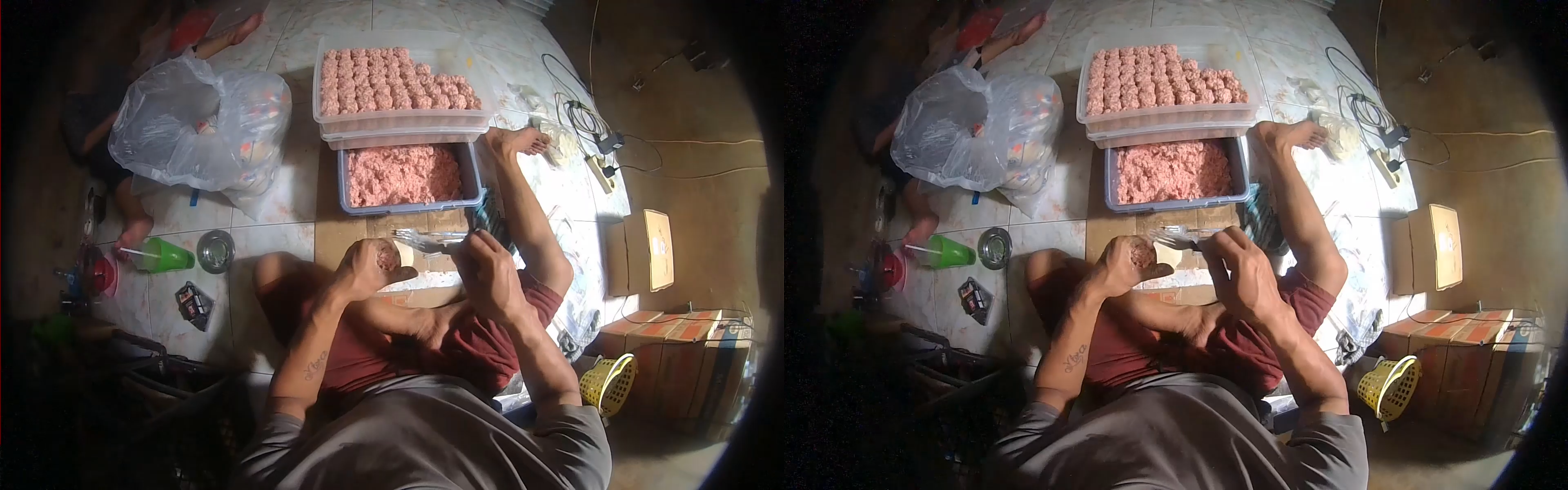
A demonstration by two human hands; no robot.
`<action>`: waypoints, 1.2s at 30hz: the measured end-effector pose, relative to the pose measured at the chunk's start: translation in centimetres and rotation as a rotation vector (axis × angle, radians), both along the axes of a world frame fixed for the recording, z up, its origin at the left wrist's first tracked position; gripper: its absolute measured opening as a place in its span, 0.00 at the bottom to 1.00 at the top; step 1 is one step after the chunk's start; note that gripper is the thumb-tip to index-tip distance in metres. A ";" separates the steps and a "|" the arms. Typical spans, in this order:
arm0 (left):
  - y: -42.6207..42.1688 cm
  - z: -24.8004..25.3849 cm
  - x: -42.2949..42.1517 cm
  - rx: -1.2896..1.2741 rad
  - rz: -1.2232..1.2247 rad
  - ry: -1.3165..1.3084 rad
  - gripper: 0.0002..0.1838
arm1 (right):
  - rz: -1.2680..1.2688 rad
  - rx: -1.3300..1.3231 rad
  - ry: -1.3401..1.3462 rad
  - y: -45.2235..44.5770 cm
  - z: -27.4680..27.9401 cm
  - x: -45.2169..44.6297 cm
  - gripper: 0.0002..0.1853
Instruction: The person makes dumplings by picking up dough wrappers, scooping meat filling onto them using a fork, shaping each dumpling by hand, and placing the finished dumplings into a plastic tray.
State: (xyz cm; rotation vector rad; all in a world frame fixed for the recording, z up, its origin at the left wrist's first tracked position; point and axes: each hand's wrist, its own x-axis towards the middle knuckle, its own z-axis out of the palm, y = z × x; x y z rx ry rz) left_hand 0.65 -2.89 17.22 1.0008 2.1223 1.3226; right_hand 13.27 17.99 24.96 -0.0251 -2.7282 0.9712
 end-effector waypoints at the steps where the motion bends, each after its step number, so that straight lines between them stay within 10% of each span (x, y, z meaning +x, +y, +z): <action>1: 0.3 -1.2 0.2 0.020 0.025 0.001 0.17 | 0.017 -0.088 0.021 -0.2 0.3 -0.2 0.06; 6: -0.3 -0.5 0.0 0.275 -0.025 -0.286 0.19 | -0.163 -0.550 0.032 -1.3 -0.6 0.6 0.07; 8: -0.5 -2.3 0.2 0.206 -0.071 -0.273 0.19 | -0.004 -0.259 -0.020 -1.8 -0.8 0.7 0.06; 10: 0.9 -3.4 1.0 0.428 0.244 0.489 0.19 | 0.048 -0.268 -0.120 -2.4 -1.1 0.8 0.05; 13: 0.1 -2.4 1.1 0.157 0.135 -0.320 0.20 | -0.075 -0.255 -0.064 -2.4 0.2 1.2 0.05; 16: -0.1 -1.3 0.7 0.513 0.070 -0.294 0.20 | -0.159 -0.342 -0.043 -2.6 0.1 1.3 0.05; 20: 1.7 -2.1 1.5 0.215 0.274 0.190 0.16 | -0.053 -0.308 -0.046 -3.4 -2.4 1.2 0.03; 36: 0.2 -1.7 0.8 0.373 0.209 -0.071 0.14 | -0.180 -0.285 -0.095 -3.2 -0.6 1.0 0.03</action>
